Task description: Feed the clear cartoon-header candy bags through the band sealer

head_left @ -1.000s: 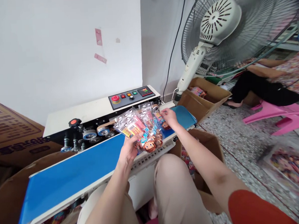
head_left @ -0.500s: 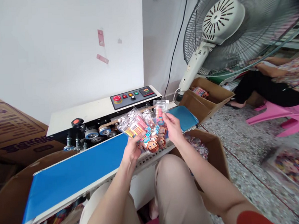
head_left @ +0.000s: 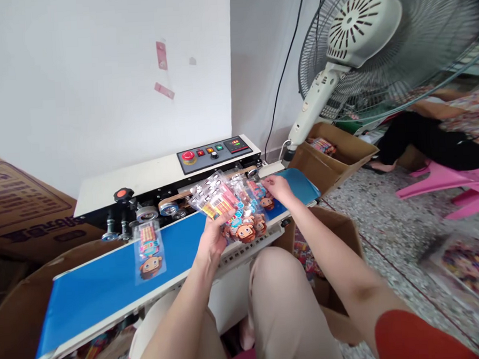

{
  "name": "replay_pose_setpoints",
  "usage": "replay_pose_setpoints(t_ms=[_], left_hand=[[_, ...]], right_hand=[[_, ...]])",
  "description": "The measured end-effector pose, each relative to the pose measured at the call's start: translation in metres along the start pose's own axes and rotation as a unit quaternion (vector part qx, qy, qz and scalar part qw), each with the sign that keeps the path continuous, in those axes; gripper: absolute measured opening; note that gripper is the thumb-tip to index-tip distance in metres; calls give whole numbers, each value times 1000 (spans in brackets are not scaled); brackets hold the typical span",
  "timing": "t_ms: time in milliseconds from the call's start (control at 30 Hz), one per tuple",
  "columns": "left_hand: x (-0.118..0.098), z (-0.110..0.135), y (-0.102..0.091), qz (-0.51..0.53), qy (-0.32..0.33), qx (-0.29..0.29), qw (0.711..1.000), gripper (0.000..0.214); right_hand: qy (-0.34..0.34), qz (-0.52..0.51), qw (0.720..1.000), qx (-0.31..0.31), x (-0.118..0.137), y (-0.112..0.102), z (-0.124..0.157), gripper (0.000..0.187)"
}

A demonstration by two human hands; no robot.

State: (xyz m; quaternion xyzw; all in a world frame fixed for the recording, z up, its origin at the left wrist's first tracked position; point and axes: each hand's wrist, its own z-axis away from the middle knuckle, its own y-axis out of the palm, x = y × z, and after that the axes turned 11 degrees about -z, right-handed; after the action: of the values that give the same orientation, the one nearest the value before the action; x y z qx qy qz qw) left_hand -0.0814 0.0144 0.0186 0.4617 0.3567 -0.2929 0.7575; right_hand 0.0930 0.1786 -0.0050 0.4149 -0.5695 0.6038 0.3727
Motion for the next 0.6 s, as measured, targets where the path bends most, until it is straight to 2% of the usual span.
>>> replay_pose_setpoints(t_ms=[67,133,200,233,300,433,600], left_hand=[[1,-1,-1,1,2,3,1000,57],[3,-2,0,2,1,5,1000,57],[5,-3,1,2,-1,8,1000,57],[6,-3,1,3,-1,12,1000,56],[8,-3,3,7,1,13,1000,56],[8,-3,6,12,-9,-23,1000,58],[7,-3,6,17,-15,-26,999,57]], right_hand=[[-47,-12,999,0,10,1,17,31],[-68,-100,991,60,21,3,41,39],[-83,-187,971,123,31,6,64,40],[-94,-213,964,129,35,9,73,38],[-105,-244,959,98,40,13,84,35],[-20,-315,948,31,40,16,88,36],[96,-410,907,18,37,14,84,41]])
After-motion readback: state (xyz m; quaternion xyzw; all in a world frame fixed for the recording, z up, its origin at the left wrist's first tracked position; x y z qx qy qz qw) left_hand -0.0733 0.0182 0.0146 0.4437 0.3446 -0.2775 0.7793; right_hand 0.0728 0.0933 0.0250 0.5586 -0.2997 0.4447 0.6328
